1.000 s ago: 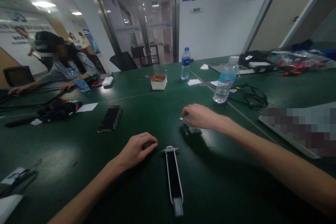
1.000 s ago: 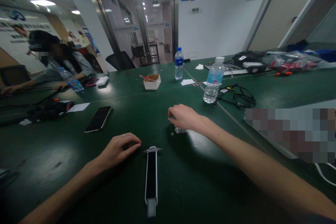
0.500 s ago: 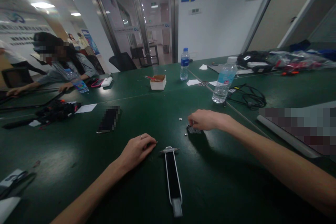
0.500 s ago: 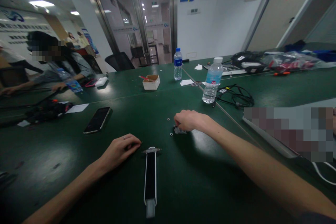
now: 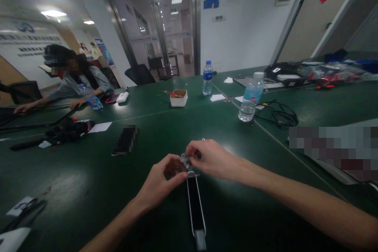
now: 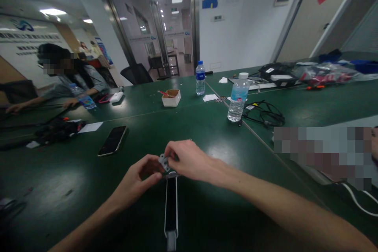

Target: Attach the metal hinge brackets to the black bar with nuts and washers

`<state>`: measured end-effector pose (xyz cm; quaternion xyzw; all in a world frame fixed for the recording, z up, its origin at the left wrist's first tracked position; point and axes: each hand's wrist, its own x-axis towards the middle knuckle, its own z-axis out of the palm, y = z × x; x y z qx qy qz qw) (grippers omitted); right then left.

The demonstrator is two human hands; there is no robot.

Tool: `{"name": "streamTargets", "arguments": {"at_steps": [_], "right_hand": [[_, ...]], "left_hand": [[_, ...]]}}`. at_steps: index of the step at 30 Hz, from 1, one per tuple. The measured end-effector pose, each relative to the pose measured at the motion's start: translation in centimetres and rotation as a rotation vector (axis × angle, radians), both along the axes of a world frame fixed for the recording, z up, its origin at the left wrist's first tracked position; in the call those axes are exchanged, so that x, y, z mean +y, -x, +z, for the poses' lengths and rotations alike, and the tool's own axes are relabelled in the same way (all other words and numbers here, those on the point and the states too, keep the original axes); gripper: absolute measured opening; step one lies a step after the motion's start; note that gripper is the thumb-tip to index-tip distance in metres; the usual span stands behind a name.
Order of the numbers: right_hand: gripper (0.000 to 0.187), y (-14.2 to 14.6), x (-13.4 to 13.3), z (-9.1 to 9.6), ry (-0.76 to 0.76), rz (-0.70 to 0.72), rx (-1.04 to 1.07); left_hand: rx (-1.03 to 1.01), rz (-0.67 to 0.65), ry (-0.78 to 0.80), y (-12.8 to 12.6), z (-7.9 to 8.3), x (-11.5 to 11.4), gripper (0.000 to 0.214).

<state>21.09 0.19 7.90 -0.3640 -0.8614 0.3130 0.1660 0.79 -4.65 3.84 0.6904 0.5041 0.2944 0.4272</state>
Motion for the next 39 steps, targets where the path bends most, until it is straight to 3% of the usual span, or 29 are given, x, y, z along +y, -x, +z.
{"name": "streamTargets", "arguments": {"at_steps": [2, 6, 10, 15, 20, 29, 39], "right_hand": [[0.013, 0.7, -0.9, 0.0, 0.023, 0.02, 0.065], [0.02, 0.0, -0.5, 0.9, 0.048, 0.105, 0.038], [0.024, -2.6, 1.3, 1.3, -0.035, -0.076, -0.137], [0.021, -5.5, 2.0, -1.3, 0.0, -0.168, -0.39], [0.019, -6.6, 1.1, -3.5, 0.071, -0.146, -0.296], [0.017, -5.0, -0.6, -4.2, 0.188, -0.137, -0.137], [0.015, -2.4, -2.0, -4.4, 0.244, -0.237, -0.191]], "left_hand": [[-0.067, 0.03, 0.063, -0.6, 0.4, -0.4, 0.03], [-0.006, 0.033, 0.124, -0.1, 0.9, -0.2, 0.031], [0.177, -0.097, 0.209, 1.6, 1.1, 0.6, 0.029], [0.217, -0.094, 0.271, 3.1, 0.4, 1.3, 0.032], [0.199, -0.109, 0.352, 3.6, 0.0, 1.7, 0.034], [0.139, -0.097, 0.42, 3.6, -0.4, 2.4, 0.026], [0.081, -0.093, 0.422, 3.5, -1.2, 2.5, 0.021]]}}
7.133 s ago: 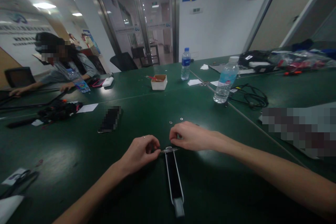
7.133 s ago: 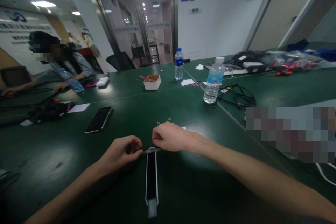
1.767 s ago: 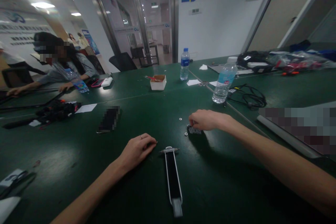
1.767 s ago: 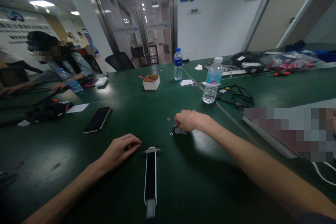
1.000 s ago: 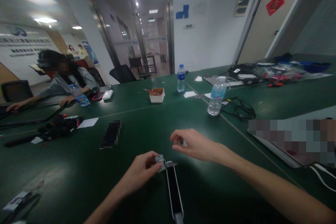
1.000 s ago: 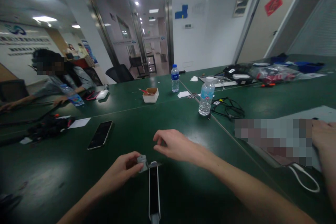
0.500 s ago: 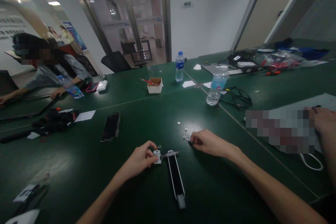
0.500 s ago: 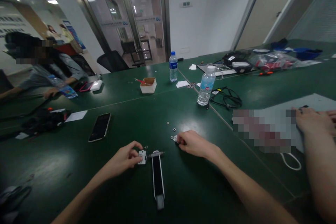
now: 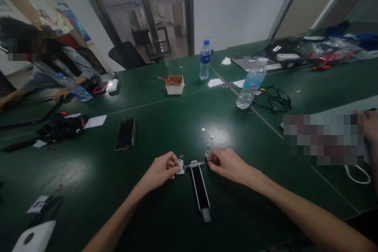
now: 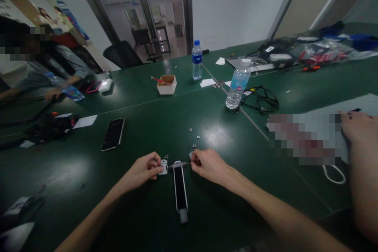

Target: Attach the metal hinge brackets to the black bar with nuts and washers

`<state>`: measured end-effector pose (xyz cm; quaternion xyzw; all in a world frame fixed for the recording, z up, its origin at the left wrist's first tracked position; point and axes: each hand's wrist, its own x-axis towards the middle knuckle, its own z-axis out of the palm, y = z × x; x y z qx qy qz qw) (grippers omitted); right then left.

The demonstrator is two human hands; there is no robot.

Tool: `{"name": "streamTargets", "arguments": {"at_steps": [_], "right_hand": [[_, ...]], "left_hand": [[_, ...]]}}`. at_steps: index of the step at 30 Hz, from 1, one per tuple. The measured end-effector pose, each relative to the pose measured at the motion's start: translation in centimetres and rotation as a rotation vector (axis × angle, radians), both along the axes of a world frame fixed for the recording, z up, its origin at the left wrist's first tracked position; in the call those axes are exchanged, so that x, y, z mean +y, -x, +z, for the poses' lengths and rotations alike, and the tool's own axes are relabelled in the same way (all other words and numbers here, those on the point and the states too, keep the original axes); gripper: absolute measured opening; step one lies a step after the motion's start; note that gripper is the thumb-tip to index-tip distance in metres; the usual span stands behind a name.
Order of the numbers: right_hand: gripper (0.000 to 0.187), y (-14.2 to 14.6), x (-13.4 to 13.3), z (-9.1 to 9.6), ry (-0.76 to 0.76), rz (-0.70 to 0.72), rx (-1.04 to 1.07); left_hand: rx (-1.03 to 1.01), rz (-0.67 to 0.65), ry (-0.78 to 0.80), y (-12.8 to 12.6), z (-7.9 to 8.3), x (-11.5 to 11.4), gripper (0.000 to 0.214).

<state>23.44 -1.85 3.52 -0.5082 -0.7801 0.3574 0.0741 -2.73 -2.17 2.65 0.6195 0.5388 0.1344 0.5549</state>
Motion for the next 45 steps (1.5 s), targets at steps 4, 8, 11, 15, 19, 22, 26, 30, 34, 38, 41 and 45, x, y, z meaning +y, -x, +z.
{"name": "streamTargets", "arguments": {"at_steps": [4, 8, 11, 15, 19, 22, 26, 30, 34, 38, 41, 45], "right_hand": [[0.015, 0.1, 0.0, -0.5, 0.022, -0.014, 0.044], [0.015, 0.3, -0.2, -1.7, 0.0, -0.011, 0.118], [0.014, 0.3, -0.2, -2.2, -0.012, -0.013, 0.167], [0.011, 0.3, -0.2, -2.2, -0.048, -0.011, 0.17], [0.009, 0.2, -0.2, -2.0, -0.041, -0.013, 0.193], [0.009, 0.3, -0.3, -2.2, -0.031, -0.02, 0.213], [0.011, 0.3, -0.4, -2.4, -0.025, -0.012, 0.261], [0.01, 0.3, -0.3, -2.4, -0.047, 0.091, 0.291], [0.013, -0.1, 0.2, -1.9, -0.168, 0.157, 0.26], [0.014, -0.9, 1.0, -1.5, -0.2, 0.134, 0.278], [0.014, -1.0, 1.4, -1.7, -0.188, 0.187, 0.26], [0.013, -0.5, 1.2, -2.0, -0.212, 0.221, 0.217]], "left_hand": [[0.031, -0.014, -0.024, -0.2, -0.2, -0.1, 0.02], [0.064, -0.039, -0.059, -0.4, -0.3, -0.2, 0.019], [0.1, -0.063, -0.094, -0.7, -0.1, -0.3, 0.018], [0.189, -0.092, -0.142, -1.2, 0.6, -0.4, 0.015], [0.248, -0.102, -0.157, -1.5, 0.9, -0.5, 0.015], [0.27, -0.117, -0.152, -1.5, 0.7, -0.5, 0.015], [0.291, -0.138, -0.155, -1.6, 0.5, -0.6, 0.013], [0.301, -0.192, -0.212, -1.7, 0.7, -0.8, 0.014], [0.297, -0.235, -0.247, -1.4, 0.8, -0.7, 0.018], [0.327, -0.212, -0.287, -0.7, 0.8, -0.3, 0.022], [0.332, -0.183, -0.311, -0.6, 1.0, -0.2, 0.023], [0.332, -0.19, -0.332, -1.0, 1.2, -0.5, 0.022]]}}
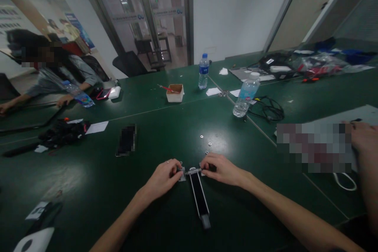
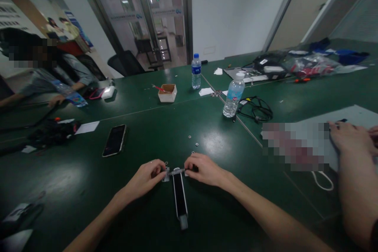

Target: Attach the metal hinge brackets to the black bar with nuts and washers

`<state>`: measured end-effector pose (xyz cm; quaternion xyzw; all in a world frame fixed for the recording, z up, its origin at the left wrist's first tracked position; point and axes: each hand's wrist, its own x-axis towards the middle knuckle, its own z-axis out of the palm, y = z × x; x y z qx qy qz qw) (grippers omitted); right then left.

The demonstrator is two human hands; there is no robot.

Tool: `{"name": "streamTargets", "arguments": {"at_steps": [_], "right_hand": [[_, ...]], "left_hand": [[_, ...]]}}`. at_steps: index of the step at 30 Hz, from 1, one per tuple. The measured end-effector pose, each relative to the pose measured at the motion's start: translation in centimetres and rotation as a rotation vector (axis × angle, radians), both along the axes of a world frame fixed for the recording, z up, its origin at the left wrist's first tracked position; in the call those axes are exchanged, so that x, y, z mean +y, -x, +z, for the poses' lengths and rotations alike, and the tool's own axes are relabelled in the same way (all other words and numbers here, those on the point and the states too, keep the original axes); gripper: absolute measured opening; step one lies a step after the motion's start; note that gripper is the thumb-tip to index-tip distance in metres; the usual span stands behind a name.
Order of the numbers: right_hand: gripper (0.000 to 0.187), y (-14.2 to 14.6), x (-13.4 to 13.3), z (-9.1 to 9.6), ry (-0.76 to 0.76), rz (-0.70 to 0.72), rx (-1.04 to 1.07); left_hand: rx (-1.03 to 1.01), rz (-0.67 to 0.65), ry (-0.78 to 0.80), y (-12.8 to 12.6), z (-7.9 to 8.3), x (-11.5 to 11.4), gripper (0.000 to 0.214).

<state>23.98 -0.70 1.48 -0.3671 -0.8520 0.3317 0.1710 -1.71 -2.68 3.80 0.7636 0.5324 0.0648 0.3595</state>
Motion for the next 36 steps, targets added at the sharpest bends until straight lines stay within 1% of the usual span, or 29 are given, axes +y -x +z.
{"name": "streamTargets", "arguments": {"at_steps": [3, 6, 8, 11, 13, 15, 17, 20, 24, 27, 30, 32, 34, 36], "right_hand": [[0.013, 0.2, -0.1, 0.0, -0.024, 0.017, 0.009], [0.014, -0.3, 0.5, 0.3, -0.068, 0.015, 0.018], [0.015, -0.7, 1.6, 0.4, -0.129, -0.055, 0.006], [0.018, -1.0, 4.1, 0.4, -0.226, -0.187, -0.075], [0.026, -0.8, 5.9, 0.2, -0.257, -0.218, -0.159], [0.029, -0.3, 7.4, -0.1, -0.267, -0.222, -0.258], [0.024, 0.3, 8.3, -0.4, -0.268, -0.219, -0.332], [0.019, 0.7, 8.9, -0.7, -0.282, -0.225, -0.364], [0.023, 0.4, 8.0, -0.2, -0.303, -0.24, -0.364], [0.021, -0.1, 6.1, 0.8, -0.283, -0.238, -0.303], [0.018, -0.4, 3.5, 1.8, -0.118, -0.214, -0.102], [0.018, -0.5, 1.9, 2.1, -0.019, -0.19, -0.018], [0.019, -0.3, 0.8, 1.8, 0.059, -0.17, 0.037], [0.02, -0.1, 0.1, 1.3, 0.102, -0.159, 0.066]], "left_hand": [[-0.019, -0.01, -0.008, -0.3, -0.1, -0.4, 0.021], [-0.034, -0.003, -0.046, -0.2, 0.1, -0.3, 0.023], [-0.024, 0.031, -0.081, 0.1, 0.5, 0.2, 0.025], [0.008, 0.054, -0.196, 0.4, 1.0, 1.4, 0.023], [0.055, 0.017, -0.225, 0.4, 1.1, 2.2, 0.024], [0.108, -0.048, -0.23, 0.2, 0.7, 2.8, 0.025], [0.147, -0.109, -0.219, 0.0, 0.2, 3.1, 0.021], [0.174, -0.122, -0.222, -0.1, -0.2, 3.2, 0.017], [0.199, -0.112, -0.235, 0.0, 0.0, 2.8, 0.019], [0.192, -0.126, -0.242, 0.2, 0.1, 2.4, 0.022], [0.185, -0.16, -0.228, 0.4, -0.1, 1.9, 0.022], [0.185, -0.18, -0.224, 0.6, -0.1, 1.7, 0.023], [0.195, -0.187, -0.221, 0.8, -0.1, 1.7, 0.024], [0.209, -0.181, -0.214, 0.9, 0.1, 1.8, 0.024]]}}
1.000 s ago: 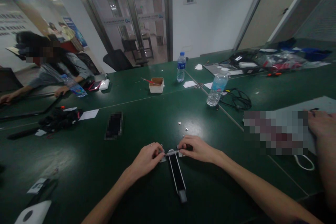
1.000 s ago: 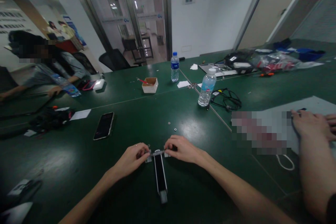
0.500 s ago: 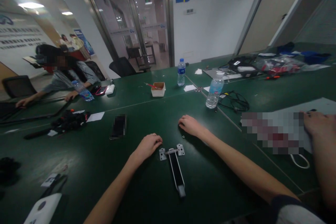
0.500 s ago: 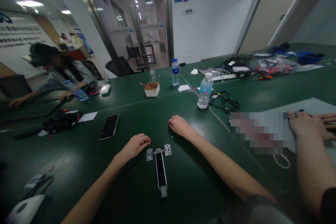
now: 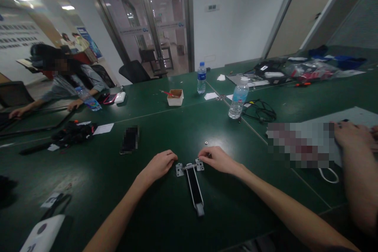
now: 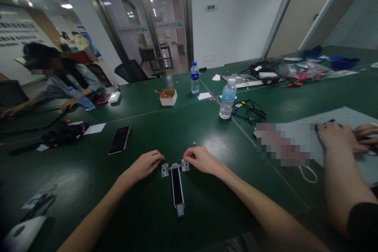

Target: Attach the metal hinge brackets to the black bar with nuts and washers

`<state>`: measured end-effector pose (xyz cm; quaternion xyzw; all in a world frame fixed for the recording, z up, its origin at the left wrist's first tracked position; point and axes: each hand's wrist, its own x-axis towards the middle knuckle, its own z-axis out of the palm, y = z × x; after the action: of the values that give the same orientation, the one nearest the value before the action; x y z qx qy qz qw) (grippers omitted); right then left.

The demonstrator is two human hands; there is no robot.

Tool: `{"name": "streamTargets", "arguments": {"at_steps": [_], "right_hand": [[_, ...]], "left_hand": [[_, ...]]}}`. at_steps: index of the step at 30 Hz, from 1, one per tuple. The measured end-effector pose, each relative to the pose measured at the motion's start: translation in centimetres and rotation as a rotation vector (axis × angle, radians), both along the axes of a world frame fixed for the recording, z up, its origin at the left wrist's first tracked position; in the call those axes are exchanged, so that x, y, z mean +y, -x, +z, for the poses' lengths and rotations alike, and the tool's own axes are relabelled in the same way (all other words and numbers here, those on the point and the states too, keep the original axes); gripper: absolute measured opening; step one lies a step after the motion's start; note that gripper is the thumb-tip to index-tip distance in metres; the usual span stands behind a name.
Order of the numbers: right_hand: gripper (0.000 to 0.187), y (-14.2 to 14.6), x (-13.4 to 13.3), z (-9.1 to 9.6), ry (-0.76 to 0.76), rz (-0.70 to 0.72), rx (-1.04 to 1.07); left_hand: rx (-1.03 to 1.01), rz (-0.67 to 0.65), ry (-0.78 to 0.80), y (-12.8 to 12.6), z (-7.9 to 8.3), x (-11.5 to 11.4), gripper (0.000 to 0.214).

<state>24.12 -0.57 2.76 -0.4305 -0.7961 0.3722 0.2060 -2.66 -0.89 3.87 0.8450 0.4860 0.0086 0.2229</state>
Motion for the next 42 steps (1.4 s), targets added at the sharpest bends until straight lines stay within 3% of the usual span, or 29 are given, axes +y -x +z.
{"name": "streamTargets", "arguments": {"at_steps": [4, 9, 22, 30, 42], "right_hand": [[0.02, 0.3, -0.4, -0.8, 0.024, 0.031, 0.012], [0.02, 0.3, -0.6, -0.5, 0.038, 0.047, 0.027], [0.016, 0.3, -0.9, -1.0, 0.123, 0.041, 0.086], [0.012, 0.6, -1.1, -0.9, 0.089, 0.024, 0.083], [0.011, 0.7, -1.2, -0.7, 0.062, 0.012, 0.075]], "left_hand": [[0.011, 0.023, 0.008, 0.5, 0.0, 0.3, 0.02], [0.028, 0.048, 0.012, 0.8, -0.2, 0.3, 0.017], [0.109, 0.143, 0.001, -0.7, 0.7, -0.6, 0.017], [-0.242, 0.273, 0.194, -0.4, 1.4, -2.1, 0.025], [-0.377, 0.457, 0.405, -2.1, -0.2, -3.2, 0.032]]}}
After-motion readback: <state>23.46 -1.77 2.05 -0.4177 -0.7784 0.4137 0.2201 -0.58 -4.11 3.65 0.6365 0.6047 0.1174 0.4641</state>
